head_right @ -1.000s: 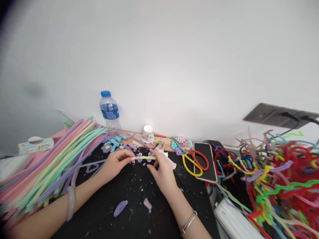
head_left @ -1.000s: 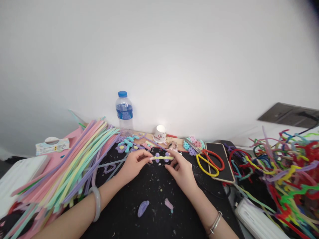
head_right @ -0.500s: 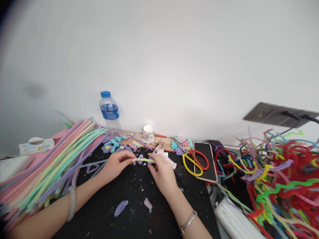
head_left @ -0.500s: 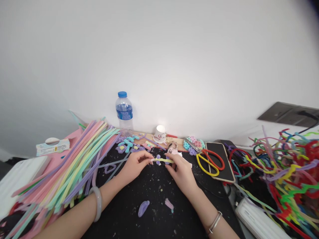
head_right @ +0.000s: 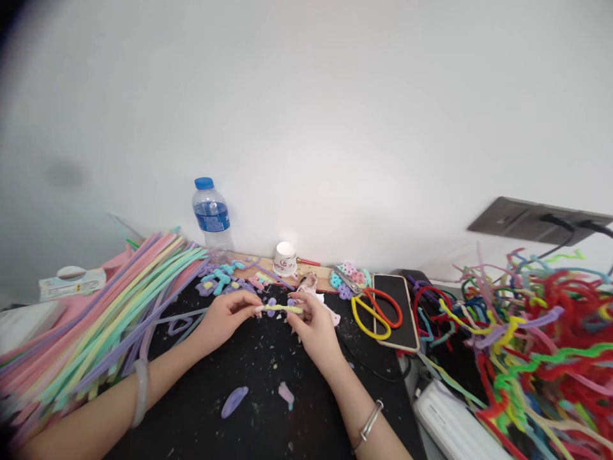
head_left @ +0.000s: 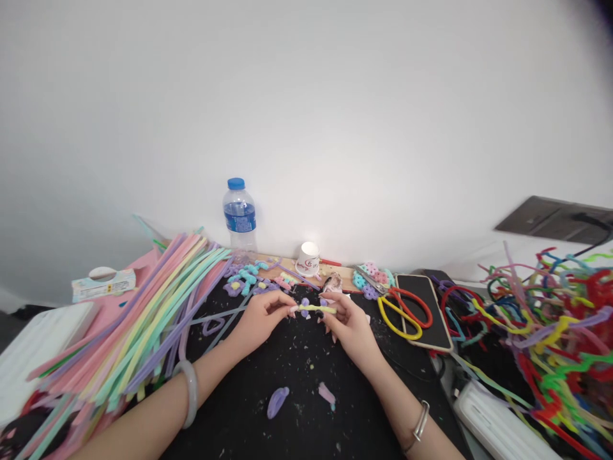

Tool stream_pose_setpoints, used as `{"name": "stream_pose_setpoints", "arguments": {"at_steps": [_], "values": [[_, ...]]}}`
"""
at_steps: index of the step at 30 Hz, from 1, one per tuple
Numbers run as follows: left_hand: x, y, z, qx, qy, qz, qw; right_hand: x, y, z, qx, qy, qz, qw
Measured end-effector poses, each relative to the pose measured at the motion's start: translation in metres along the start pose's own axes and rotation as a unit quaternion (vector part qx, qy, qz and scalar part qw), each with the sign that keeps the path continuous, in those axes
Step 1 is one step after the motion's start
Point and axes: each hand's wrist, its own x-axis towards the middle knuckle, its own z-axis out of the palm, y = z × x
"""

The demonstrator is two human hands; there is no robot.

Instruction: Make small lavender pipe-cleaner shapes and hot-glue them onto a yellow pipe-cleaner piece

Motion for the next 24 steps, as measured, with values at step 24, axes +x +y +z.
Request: {"name": "stream_pose_setpoints", "arguments": {"at_steps": [24], "values": [[0.0002, 0.0013, 0.0002, -0.003, 0.002, -0.003, 1.0, 0.0014, -0.0059, -0.0004, 0.104, -0.029, 0.035, 0.993]]}}
